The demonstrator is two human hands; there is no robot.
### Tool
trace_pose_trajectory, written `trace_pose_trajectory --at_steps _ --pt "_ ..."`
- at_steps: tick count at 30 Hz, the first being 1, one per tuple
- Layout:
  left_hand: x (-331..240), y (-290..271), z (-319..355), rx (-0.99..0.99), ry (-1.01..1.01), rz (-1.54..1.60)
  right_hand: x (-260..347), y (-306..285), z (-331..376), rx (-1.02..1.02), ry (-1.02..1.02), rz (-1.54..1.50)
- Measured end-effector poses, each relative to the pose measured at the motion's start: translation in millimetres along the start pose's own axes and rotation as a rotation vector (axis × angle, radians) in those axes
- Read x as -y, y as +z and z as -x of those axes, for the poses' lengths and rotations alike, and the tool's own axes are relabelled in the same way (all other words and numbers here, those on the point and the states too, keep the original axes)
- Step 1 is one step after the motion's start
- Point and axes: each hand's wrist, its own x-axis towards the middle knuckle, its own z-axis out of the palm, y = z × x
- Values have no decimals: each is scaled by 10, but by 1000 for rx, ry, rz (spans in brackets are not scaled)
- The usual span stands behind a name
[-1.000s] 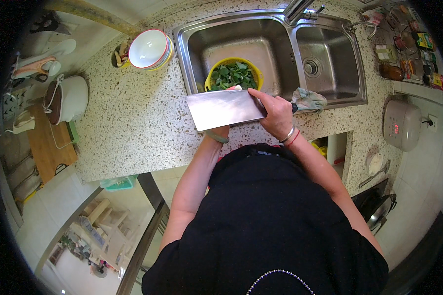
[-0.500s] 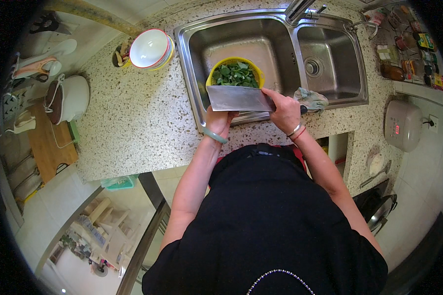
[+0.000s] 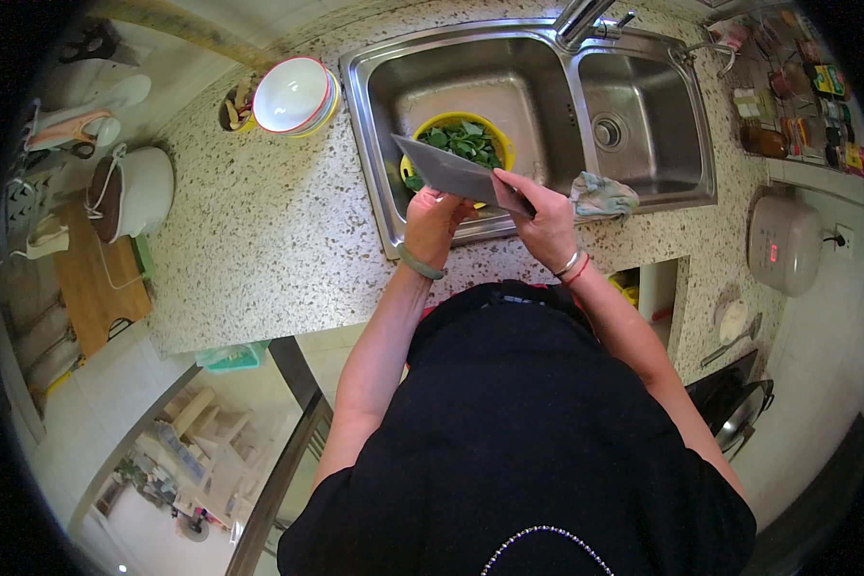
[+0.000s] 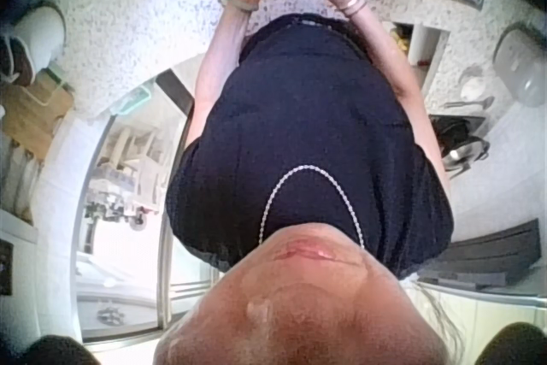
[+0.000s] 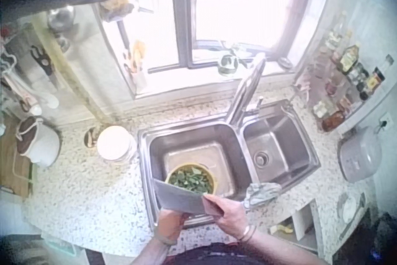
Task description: The person peels several cloves of garlic using a large cleaver, holding each clove in one hand and using the blade to scrape off the skin. After peeling, the person washes the cleaver and their hands at the sink, then wipes the sink area with a cloth.
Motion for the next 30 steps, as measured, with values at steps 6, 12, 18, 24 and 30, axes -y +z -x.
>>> trace_pose_trajectory --at_steps 6,12,18,24,30 --pt "68 34 41 91 186 67 99 -85 -7 64 -166 157" --pt "28 119 77 114 197 62 120 -87 3 61 -223 188" --pt "65 24 80 142 183 125 140 -87 -7 63 -233 173" --pt "59 72 65 19 179 -68 156 -85 -9 62 -228 180" --pt "118 -37 41 71 205 63 110 -65 1 66 -220 201"
